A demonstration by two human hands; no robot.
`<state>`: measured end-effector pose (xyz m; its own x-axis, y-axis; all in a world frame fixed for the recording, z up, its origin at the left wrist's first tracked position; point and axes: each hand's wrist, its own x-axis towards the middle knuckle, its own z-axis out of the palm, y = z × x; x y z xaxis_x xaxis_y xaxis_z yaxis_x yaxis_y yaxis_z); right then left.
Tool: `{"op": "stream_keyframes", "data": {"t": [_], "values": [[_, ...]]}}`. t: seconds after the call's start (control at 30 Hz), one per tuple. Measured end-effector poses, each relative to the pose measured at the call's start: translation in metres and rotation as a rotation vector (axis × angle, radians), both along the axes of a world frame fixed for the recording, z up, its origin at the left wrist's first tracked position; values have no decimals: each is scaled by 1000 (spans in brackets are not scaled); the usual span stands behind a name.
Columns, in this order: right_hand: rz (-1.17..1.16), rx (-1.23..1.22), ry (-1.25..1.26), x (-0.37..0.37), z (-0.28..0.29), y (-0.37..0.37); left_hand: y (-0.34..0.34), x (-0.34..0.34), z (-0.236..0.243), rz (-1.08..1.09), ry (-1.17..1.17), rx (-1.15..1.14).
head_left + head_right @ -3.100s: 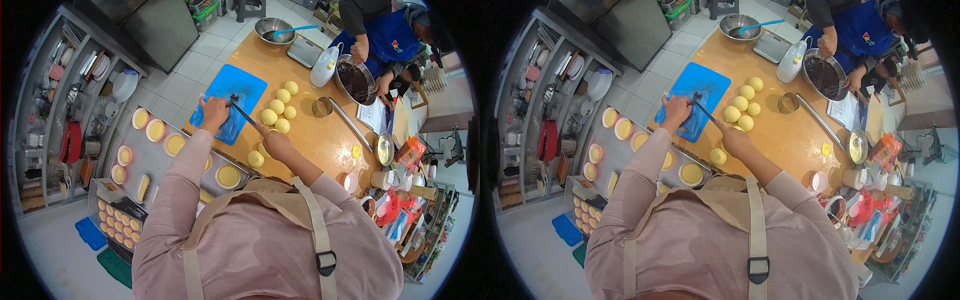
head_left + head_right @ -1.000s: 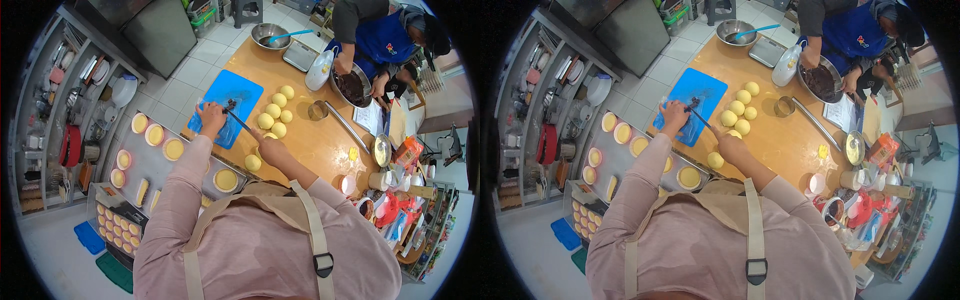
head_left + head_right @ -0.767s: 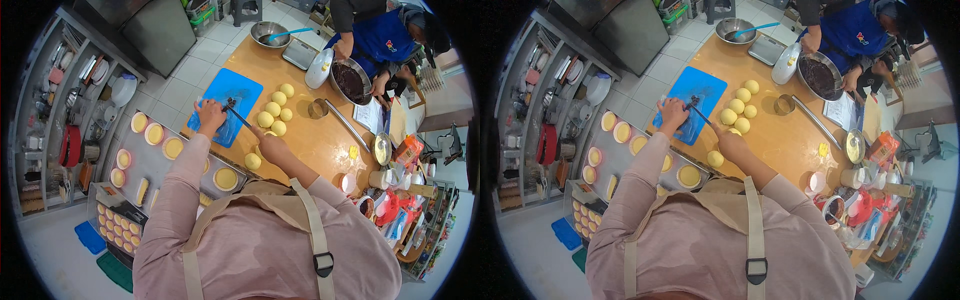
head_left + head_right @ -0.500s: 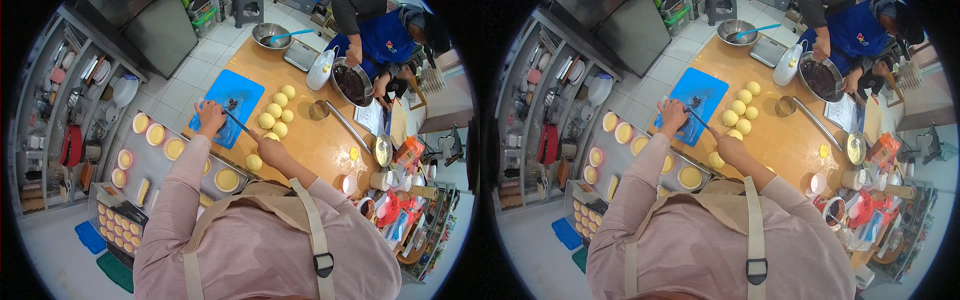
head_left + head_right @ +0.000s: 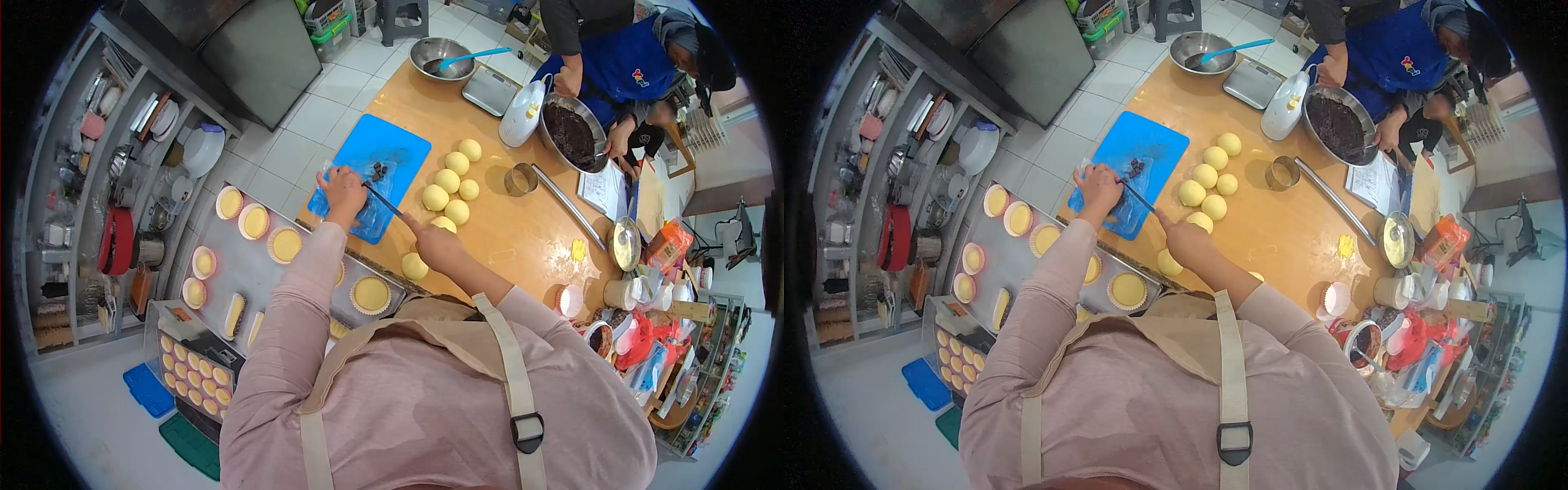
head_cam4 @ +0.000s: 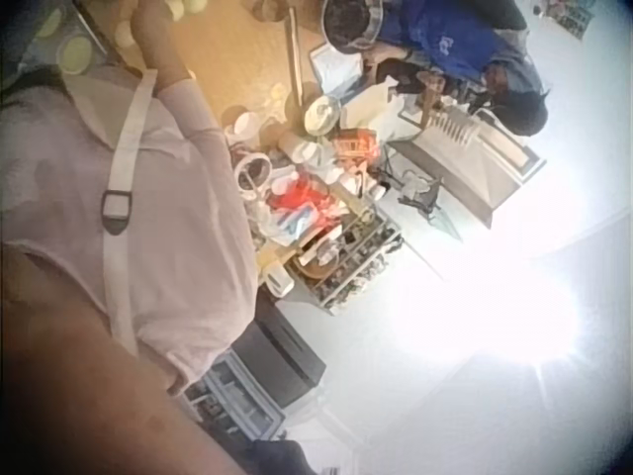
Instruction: The person flattens a piece of dough by hand, places chocolate pieces and a white filling inside, and rolls it into a ball. They then place the filled dough ball into a small paper cup on a baking tray and repeat the process with more dough and fillings.
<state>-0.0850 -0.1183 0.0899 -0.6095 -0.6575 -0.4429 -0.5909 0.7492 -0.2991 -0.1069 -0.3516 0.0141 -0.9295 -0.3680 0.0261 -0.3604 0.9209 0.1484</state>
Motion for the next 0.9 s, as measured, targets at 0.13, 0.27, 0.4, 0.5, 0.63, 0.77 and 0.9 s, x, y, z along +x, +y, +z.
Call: {"op": "stream_keyframes", "data": {"t": [0.13,0.27,0.4,0.5,0.63,0.77,0.9], "values": [[13,-4,18,-1,-7,-1,-1,-2,0,6,10,10],[-2,6,-40,-12,-9,-6,-3,-4,7,6,-26,20],[-337,-249,-595,-31,4,11,-3,-1,12,-27,-47,57],[-412,-389,-675,-34,12,24,-3,0,9,-38,-9,51],[-367,-288,-489,-33,32,30,-1,-7,5,-17,18,72],[-194,-344,-143,-29,7,40,-4,-14,-1,-27,52,114],[-330,-330,-312,-29,23,32,-15,-16,-1,25,3,267]]}}
